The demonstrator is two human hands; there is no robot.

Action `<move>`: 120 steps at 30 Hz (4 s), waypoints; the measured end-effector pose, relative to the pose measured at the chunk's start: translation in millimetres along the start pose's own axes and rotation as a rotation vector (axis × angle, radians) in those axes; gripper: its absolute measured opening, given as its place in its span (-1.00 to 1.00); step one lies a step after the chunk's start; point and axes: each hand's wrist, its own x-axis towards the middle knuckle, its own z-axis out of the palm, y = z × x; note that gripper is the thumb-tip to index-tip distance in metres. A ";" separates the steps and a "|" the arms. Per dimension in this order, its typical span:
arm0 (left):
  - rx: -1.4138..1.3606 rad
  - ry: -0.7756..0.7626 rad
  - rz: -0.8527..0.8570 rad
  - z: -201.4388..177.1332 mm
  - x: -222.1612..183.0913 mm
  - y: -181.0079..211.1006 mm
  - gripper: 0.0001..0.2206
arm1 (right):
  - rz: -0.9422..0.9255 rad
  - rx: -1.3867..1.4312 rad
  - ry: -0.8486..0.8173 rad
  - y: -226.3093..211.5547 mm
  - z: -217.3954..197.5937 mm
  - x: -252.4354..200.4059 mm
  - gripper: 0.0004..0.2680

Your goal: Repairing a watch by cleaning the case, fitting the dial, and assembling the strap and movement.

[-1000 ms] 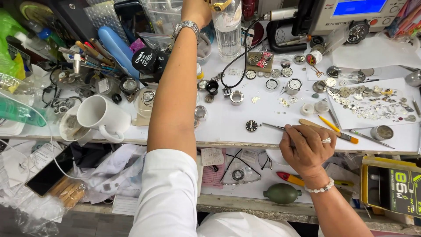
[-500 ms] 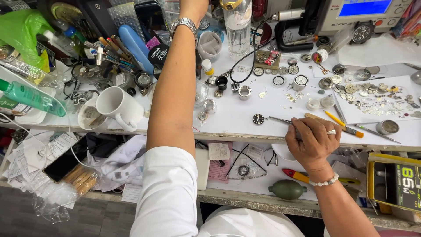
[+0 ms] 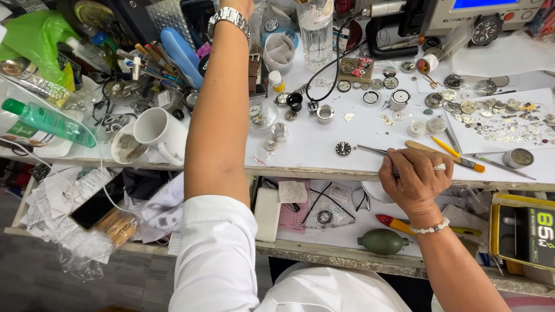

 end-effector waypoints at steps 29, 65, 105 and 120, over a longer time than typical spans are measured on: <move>-0.884 0.385 -0.793 92.8 -380.4 41.4 -0.60 | 1.093 1.111 -0.728 -171.9 -88.4 3.7 -0.86; -0.429 0.364 -1.030 -103.0 -403.1 144.4 -0.65 | 0.085 0.962 -0.915 -212.8 66.0 46.6 -0.78; -0.338 0.080 -0.583 45.3 -347.3 90.1 -0.39 | 1.489 1.399 -0.418 -115.4 -51.9 -44.1 -0.85; 0.409 -0.303 -0.362 35.9 -363.5 63.7 -0.17 | 1.261 1.261 -0.974 -150.9 -35.7 5.3 -0.74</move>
